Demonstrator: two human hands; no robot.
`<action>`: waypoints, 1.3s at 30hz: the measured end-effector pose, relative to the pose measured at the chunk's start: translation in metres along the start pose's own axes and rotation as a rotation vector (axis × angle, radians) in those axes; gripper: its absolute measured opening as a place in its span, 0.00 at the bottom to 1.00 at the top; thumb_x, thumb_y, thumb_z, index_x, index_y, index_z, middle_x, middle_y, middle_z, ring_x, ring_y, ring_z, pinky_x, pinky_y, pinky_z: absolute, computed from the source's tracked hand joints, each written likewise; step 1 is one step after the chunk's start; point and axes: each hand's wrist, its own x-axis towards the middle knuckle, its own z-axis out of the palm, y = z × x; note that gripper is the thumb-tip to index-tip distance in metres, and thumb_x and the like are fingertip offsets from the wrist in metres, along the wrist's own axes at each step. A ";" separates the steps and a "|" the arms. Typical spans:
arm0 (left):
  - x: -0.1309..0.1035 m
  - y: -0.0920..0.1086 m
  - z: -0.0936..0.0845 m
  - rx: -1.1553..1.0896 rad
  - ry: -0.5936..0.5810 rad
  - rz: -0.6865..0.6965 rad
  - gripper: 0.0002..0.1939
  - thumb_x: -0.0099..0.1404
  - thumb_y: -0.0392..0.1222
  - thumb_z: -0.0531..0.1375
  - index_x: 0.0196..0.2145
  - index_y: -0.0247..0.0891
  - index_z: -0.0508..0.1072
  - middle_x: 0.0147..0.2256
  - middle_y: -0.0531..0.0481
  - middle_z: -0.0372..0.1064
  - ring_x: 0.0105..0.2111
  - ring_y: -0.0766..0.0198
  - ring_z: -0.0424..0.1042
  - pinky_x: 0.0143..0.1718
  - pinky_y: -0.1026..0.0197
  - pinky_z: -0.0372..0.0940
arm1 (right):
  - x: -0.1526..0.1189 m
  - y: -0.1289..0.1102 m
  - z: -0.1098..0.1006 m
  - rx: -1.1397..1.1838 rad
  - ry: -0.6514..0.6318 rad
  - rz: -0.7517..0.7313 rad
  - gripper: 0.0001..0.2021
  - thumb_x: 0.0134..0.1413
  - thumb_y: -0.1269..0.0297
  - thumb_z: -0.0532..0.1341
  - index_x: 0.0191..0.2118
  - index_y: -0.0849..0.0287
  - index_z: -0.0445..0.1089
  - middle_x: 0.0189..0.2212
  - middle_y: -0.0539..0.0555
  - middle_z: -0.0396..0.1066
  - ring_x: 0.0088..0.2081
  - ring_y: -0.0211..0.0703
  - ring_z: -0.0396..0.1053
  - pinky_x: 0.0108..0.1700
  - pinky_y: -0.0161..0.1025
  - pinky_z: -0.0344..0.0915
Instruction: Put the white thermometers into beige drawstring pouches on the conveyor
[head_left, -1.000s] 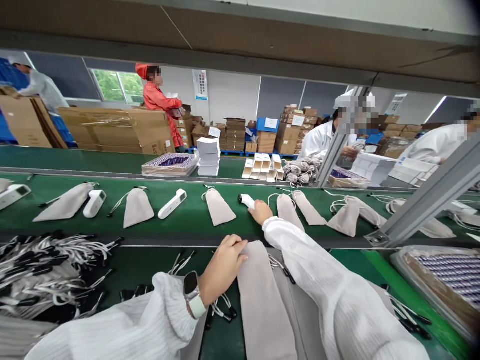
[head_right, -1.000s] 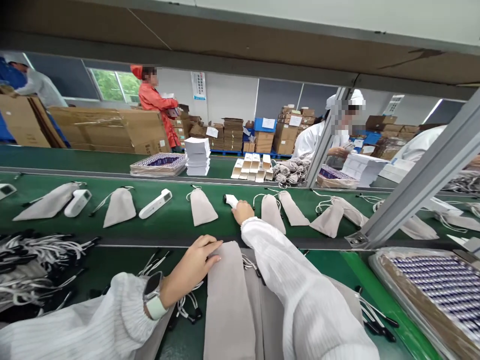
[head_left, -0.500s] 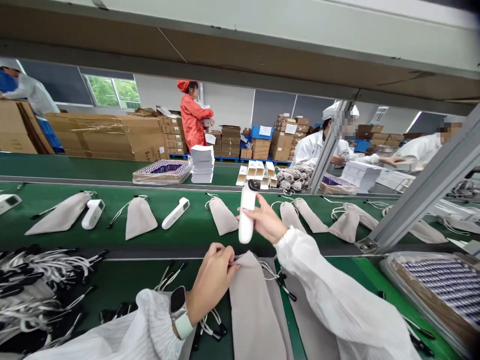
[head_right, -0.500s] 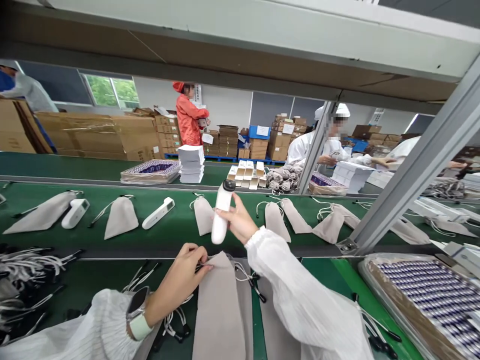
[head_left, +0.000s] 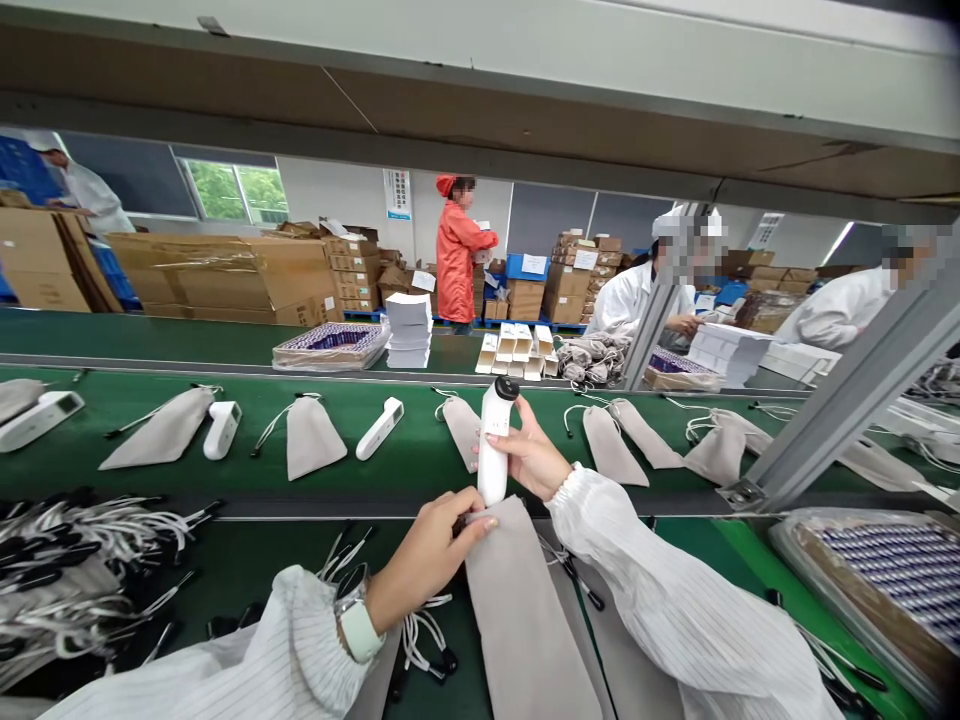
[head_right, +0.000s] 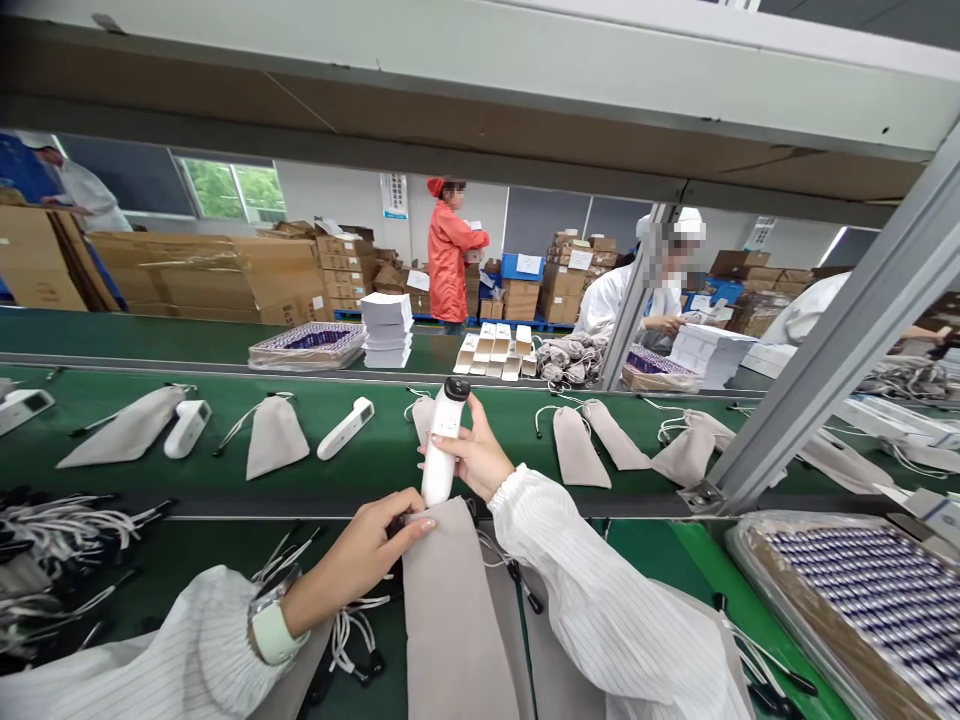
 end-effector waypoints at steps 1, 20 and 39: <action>0.001 0.000 -0.001 -0.025 0.019 0.009 0.11 0.61 0.45 0.48 0.24 0.38 0.57 0.23 0.57 0.53 0.25 0.69 0.54 0.25 0.67 0.49 | 0.000 0.000 0.000 0.002 -0.004 0.022 0.38 0.40 0.69 0.63 0.52 0.40 0.39 0.31 0.46 0.66 0.33 0.42 0.69 0.36 0.49 0.66; 0.018 -0.008 -0.040 -0.197 0.219 -0.167 0.15 0.57 0.52 0.51 0.22 0.38 0.56 0.21 0.58 0.51 0.20 0.70 0.53 0.19 0.69 0.49 | -0.001 0.017 -0.001 -0.784 -0.198 0.230 0.30 0.48 0.40 0.42 0.20 0.63 0.64 0.11 0.46 0.53 0.13 0.27 0.47 0.15 0.28 0.46; -0.017 0.039 -0.015 -0.405 -0.002 0.034 0.11 0.64 0.45 0.46 0.38 0.41 0.64 0.30 0.53 0.63 0.33 0.67 0.63 0.35 0.65 0.59 | 0.006 0.006 -0.003 -0.802 0.027 0.030 0.16 0.36 0.64 0.60 0.36 0.62 0.65 0.29 0.50 0.68 0.32 0.39 0.66 0.36 0.36 0.63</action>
